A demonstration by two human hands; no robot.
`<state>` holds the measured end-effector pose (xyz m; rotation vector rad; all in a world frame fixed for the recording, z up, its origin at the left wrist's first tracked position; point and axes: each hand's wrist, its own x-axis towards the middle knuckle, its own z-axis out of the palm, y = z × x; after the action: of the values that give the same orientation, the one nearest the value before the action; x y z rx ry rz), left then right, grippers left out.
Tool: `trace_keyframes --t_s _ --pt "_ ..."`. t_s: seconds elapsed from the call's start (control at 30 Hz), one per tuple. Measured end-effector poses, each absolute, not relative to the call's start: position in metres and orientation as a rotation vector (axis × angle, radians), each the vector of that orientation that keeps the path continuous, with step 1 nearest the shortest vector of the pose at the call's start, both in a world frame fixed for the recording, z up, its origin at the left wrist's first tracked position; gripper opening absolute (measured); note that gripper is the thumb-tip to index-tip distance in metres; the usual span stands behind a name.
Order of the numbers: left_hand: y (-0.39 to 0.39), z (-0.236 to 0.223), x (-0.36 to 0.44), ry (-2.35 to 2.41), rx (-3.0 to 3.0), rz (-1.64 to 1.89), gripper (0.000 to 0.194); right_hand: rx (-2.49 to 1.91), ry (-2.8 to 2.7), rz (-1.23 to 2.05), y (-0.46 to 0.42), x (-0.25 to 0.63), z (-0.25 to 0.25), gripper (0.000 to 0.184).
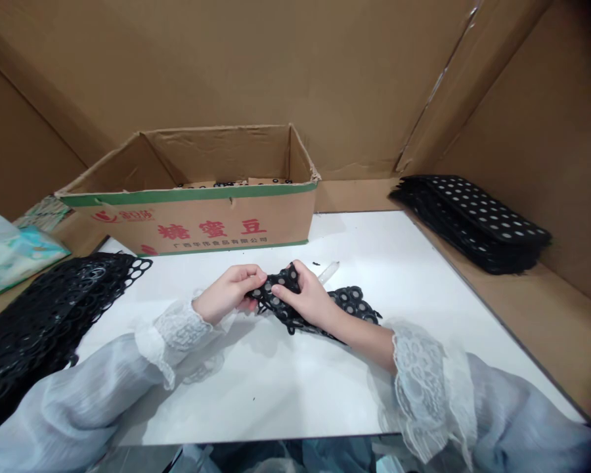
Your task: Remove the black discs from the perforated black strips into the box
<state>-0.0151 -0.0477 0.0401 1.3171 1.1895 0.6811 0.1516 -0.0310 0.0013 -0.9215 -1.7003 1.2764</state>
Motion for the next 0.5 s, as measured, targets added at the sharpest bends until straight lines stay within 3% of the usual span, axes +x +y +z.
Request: trace_keyframes --t_s 0.27,0.5 --pt "-0.053 0.055 -0.024 1.163 1.326 0.526 0.026 -0.87 -1.713 1.31 -0.035 0.151 0.004 0.026" --pt "-0.062 0.051 -0.019 1.353 1.631 0.742 0.028 -0.831 -1.684 1.281 -0.036 0.15 0.005 0.022"
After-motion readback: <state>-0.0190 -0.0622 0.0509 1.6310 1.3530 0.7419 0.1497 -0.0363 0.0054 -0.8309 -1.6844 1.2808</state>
